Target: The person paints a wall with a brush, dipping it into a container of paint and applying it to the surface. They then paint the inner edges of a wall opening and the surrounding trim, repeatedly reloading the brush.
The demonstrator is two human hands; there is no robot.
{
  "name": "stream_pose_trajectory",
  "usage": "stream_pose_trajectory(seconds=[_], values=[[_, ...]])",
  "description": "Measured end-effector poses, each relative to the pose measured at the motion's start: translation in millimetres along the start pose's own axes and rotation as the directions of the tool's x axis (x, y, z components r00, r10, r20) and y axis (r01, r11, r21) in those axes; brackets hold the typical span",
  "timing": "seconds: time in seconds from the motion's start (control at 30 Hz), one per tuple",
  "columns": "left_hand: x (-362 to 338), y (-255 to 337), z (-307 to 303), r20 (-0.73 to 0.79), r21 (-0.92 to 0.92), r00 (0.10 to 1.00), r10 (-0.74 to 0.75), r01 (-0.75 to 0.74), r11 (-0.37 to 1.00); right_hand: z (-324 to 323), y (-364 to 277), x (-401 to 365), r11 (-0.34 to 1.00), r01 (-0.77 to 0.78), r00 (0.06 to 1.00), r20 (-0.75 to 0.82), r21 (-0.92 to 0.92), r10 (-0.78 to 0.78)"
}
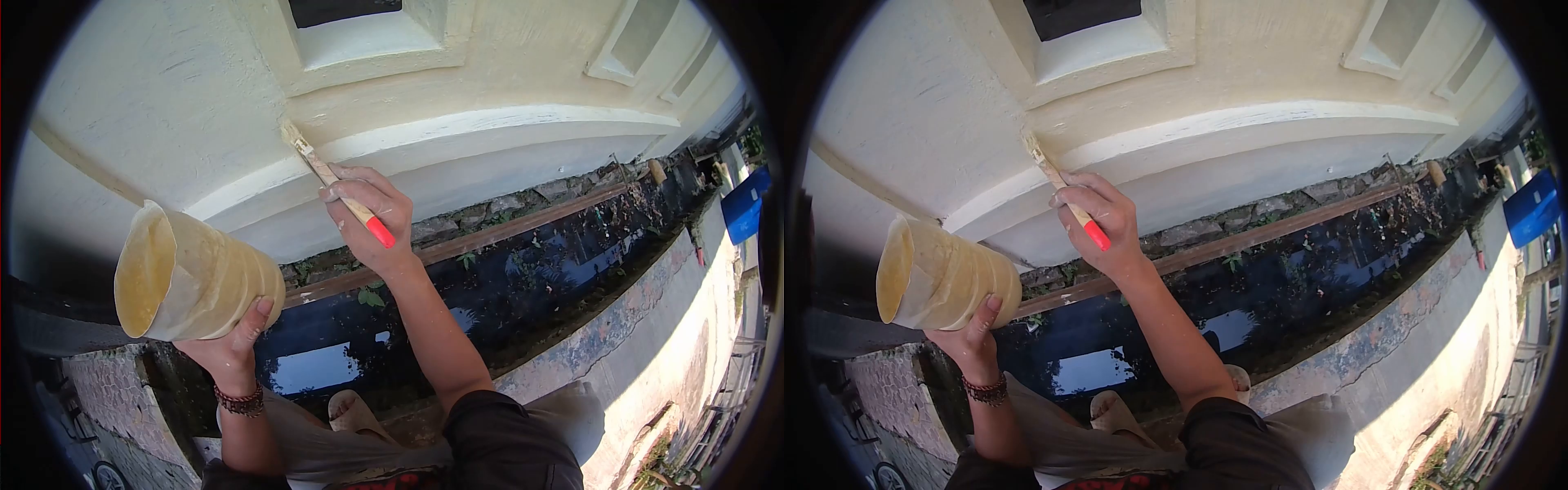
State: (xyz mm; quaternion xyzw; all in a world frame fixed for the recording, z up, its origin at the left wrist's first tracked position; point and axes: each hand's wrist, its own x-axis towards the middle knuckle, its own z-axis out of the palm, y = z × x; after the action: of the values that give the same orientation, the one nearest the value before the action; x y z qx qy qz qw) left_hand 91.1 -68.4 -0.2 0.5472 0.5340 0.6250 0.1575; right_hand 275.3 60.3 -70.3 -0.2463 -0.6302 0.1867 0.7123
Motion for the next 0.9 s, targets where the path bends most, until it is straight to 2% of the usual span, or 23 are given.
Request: stream_pose_trajectory(seconds=[0.07,0.1,0.13,0.17,0.2,0.23,0.3,0.33,0.4,0.43,0.47,0.5,0.57,0.63,0.7,0.73,0.77,0.8,0.83,0.9], values=[[-3,0,-5,0.016,0.046,1.000,0.013,-0.014,0.999,-27,19,7,0.995,-0.097,0.972,-0.213,0.033,0.102],[-3,1,-7,0.004,0.052,1.000,0.013,-0.013,0.999,-44,21,12,0.992,-0.126,0.933,-0.341,-0.010,0.115],[-3,3,-6,0.000,0.036,1.000,0.007,-0.007,0.999,-58,22,16,0.986,-0.160,0.878,-0.463,-0.047,0.120],[-3,6,-7,-0.006,0.023,1.000,0.003,-0.003,1.000,-67,24,16,0.985,-0.126,0.848,-0.528,-0.122,0.043],[-1,6,-8,-0.021,0.030,1.000,0.007,-0.006,1.000,-69,25,17,0.976,-0.096,0.811,-0.584,-0.197,-0.039],[0,7,-9,-0.012,0.011,1.000,0.019,-0.019,1.000,-62,23,17,0.979,-0.089,0.814,-0.579,-0.185,-0.035],[1,10,-8,-0.012,-0.005,0.999,0.039,-0.039,0.999,-41,14,16,0.853,-0.084,0.825,-0.516,-0.514,-0.230],[1,12,-6,-0.048,-0.023,0.998,0.039,-0.040,0.999,-19,2,11,0.925,-0.204,0.886,-0.463,-0.322,0.034],[2,18,-7,-0.082,-0.043,0.996,0.047,-0.051,0.998,22,2,-1,0.904,0.039,0.977,-0.174,-0.425,-0.124],[2,23,-9,-0.058,-0.029,0.998,0.017,-0.019,0.999,34,-6,-8,0.939,0.093,0.993,-0.038,-0.332,-0.112],[4,27,-13,-0.037,-0.013,0.999,-0.009,0.009,1.000,46,-10,-17,0.990,0.042,0.999,-0.004,-0.135,-0.043],[5,28,-17,-0.046,-0.011,0.999,0.004,-0.004,1.000,47,-10,-18,0.991,0.054,0.998,-0.006,-0.126,-0.055],[7,31,-28,-0.045,0.025,0.995,0.094,-0.093,0.995,42,-9,-15,0.999,0.033,0.989,-0.145,-0.008,-0.034],[5,34,-39,-0.039,0.017,0.996,0.081,-0.080,0.997,13,3,-3,0.995,-0.096,0.936,-0.341,-0.018,0.084],[6,38,-47,-0.044,0.002,0.996,0.079,-0.079,0.997,-22,8,3,0.974,-0.066,0.869,-0.492,-0.219,-0.052],[6,40,-49,-0.042,-0.022,0.998,0.040,-0.041,0.999,-34,7,4,0.979,-0.114,0.786,-0.618,-0.168,-0.014],[7,43,-50,-0.039,-0.048,0.999,0.002,-0.004,0.999,-42,2,5,0.982,-0.155,0.686,-0.727,-0.108,0.028],[8,47,-51,-0.035,-0.047,0.998,-0.056,0.054,0.997,-45,-17,16,0.978,-0.177,0.569,-0.799,0.114,0.196],[10,50,-51,-0.059,-0.062,0.998,-0.037,0.033,0.998,-49,-37,26,0.928,-0.170,0.446,-0.814,0.331,0.372],[15,54,-46,-0.072,-0.195,0.997,0.001,-0.015,0.981,-65,-43,28,0.819,-0.086,0.496,-0.689,0.567,0.529]])
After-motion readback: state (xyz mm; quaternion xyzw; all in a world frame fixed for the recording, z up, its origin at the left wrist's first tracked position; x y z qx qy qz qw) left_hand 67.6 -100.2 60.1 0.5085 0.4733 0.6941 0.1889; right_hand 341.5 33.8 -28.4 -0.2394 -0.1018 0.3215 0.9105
